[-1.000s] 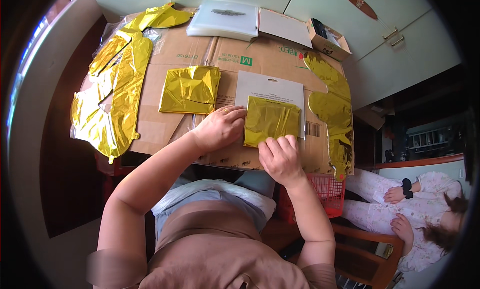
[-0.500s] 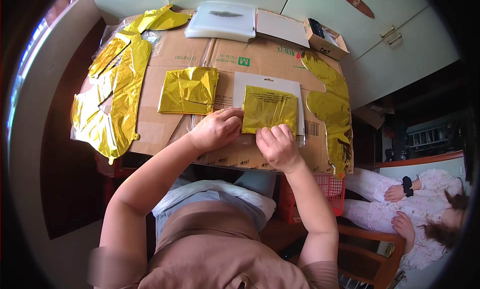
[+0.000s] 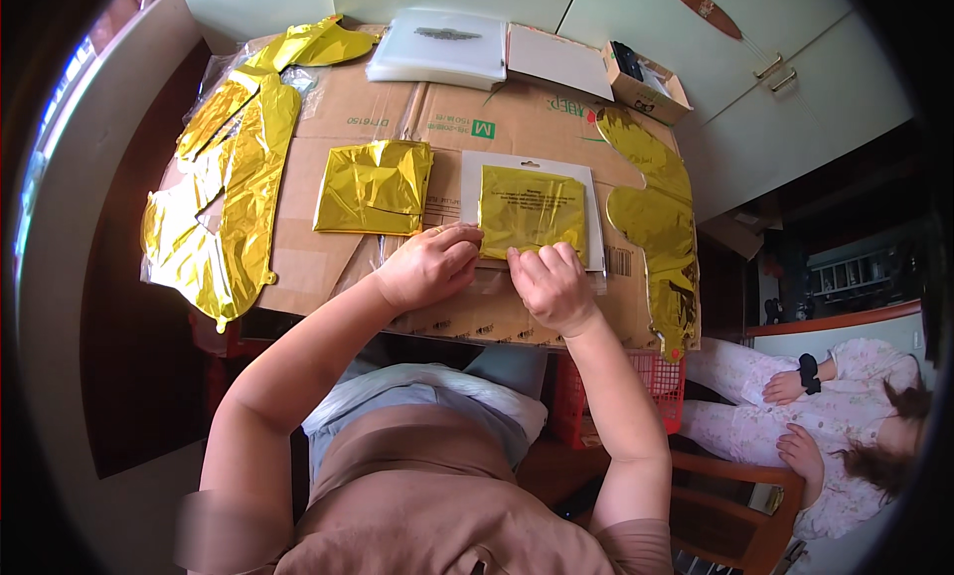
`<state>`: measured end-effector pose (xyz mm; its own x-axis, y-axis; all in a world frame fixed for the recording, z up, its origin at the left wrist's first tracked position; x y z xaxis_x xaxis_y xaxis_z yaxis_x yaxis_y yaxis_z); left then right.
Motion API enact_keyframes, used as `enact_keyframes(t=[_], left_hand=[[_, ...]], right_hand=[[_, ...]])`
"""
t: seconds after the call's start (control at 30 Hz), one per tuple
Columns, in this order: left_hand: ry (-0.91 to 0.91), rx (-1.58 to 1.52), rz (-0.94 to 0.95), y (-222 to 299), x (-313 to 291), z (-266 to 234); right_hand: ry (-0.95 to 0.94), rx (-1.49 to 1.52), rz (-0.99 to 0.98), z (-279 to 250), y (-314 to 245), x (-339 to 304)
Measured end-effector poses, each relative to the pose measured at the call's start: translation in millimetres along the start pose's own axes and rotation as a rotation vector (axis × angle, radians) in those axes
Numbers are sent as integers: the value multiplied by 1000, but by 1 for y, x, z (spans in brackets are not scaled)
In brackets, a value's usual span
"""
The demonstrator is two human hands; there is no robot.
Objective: Placing gold-colored foil items onto cardboard inserts and sliding them into plastic sleeves.
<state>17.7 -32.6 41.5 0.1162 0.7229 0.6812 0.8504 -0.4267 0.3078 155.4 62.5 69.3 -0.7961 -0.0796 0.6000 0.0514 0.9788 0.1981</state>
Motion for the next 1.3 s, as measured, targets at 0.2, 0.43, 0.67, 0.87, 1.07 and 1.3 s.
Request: enact_keyframes(t=[0.2, 0.43, 0.67, 0.87, 1.07, 1.3], left_hand=[[-3, 10, 15, 0, -1, 1], [15, 5, 61, 6, 2, -4], [39, 36, -29, -6, 25, -15], [-326, 243, -101, -43, 49, 30], [-442, 296, -81, -55, 30, 47], [-502, 277, -41, -46, 36, 37]], right_hand=[[-7, 6, 17, 2, 2, 1], [-52, 171, 113, -18, 8, -5], [-3, 179, 560, -31, 47, -43], [-139, 114, 533, -15, 67, -64], [-163, 74, 492, -16, 64, -68], [-116, 164, 544, -17, 72, -75]])
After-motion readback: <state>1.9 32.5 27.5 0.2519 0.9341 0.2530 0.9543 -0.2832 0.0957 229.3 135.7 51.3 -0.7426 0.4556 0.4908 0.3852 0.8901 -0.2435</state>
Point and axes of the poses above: each hand's wrist, its own x-axis towards the middle knuckle, its own z-axis out of the palm, y = z × x, the point moved 6 cm from there along x, towards the middle knuckle, and after that the axes turned 10 degrees about z, right-handed, at the moved point
